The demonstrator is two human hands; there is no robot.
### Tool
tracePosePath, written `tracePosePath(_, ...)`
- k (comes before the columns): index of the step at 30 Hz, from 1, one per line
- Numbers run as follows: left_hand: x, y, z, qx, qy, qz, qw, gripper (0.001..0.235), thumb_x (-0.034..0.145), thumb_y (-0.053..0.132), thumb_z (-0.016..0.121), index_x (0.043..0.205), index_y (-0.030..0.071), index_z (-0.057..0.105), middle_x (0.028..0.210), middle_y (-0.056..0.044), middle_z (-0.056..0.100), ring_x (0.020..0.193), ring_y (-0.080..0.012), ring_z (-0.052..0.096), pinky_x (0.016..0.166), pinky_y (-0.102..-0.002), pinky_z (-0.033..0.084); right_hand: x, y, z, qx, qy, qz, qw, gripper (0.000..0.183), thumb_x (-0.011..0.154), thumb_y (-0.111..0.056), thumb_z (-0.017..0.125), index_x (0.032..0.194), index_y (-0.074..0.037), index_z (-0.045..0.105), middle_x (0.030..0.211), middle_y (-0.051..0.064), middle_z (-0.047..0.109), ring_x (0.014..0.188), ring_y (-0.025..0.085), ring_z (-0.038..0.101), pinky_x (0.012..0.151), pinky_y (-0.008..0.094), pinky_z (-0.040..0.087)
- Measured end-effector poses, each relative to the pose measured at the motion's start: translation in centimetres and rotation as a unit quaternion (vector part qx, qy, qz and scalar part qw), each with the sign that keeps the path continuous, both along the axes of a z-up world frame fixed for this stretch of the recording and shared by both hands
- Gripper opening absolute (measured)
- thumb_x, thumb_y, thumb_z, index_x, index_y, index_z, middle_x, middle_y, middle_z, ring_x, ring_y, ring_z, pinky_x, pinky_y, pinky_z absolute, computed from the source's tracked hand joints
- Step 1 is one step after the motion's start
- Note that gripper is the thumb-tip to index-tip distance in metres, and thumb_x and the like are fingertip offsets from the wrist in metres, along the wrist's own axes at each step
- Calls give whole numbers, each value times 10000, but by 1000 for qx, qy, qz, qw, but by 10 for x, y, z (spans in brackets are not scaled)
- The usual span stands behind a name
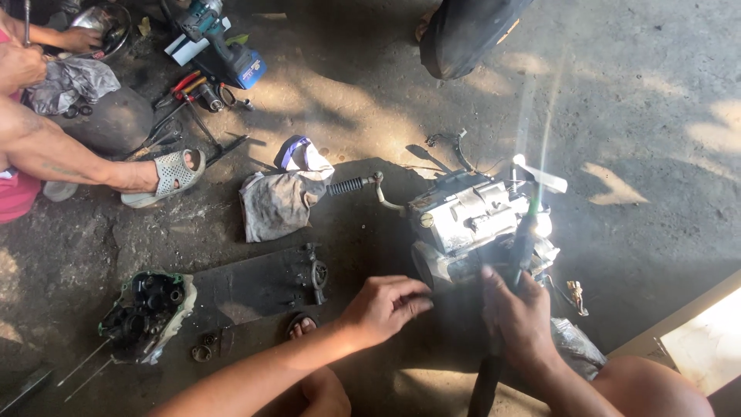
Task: Disassembling a motorcycle engine using a hammer and punch to separate the casing.
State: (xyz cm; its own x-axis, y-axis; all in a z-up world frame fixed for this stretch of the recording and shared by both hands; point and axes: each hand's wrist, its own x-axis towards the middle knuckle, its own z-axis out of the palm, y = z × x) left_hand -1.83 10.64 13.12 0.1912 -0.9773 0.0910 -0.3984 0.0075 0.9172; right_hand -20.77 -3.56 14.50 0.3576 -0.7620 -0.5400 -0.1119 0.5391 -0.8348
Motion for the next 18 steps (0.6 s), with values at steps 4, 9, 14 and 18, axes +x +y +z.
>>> tracePosePath(4,19,-26,-37,23,87,105,990,213,983,196,654,1023,11,750,723,-114,735,521,-165,625,481,-276,486,12,-43,25,-164,165,120,965,319,979,-167,628,920,146,641,536,258,550,397,285,491,360,456,406)
tracePosePath(9,60,-79,-96,48,138,185,972,170,971,159,676,1018,12,746,680,-125,736,498,-178,702,475,-268,562,18,-143,7,-184,238,219,928,230,909,-135,705,941,87,755,535,215,552,357,273,498,331,385,390)
tracePosePath(14,87,-112,-119,116,-82,253,957,158,941,225,678,1007,124,780,825,-141,765,834,-340,764,698,-413,605,14,-182,-82,-412,389,209,797,92,964,-231,661,986,-154,707,831,109,747,839,366,745,743,512,571)
tracePosePath(18,87,-126,-147,150,-125,255,947,166,955,230,623,993,171,774,832,-104,766,859,-318,766,728,-414,620,12,-209,-194,-381,482,173,770,200,1017,-401,589,977,-245,707,842,20,760,880,302,769,759,500,599)
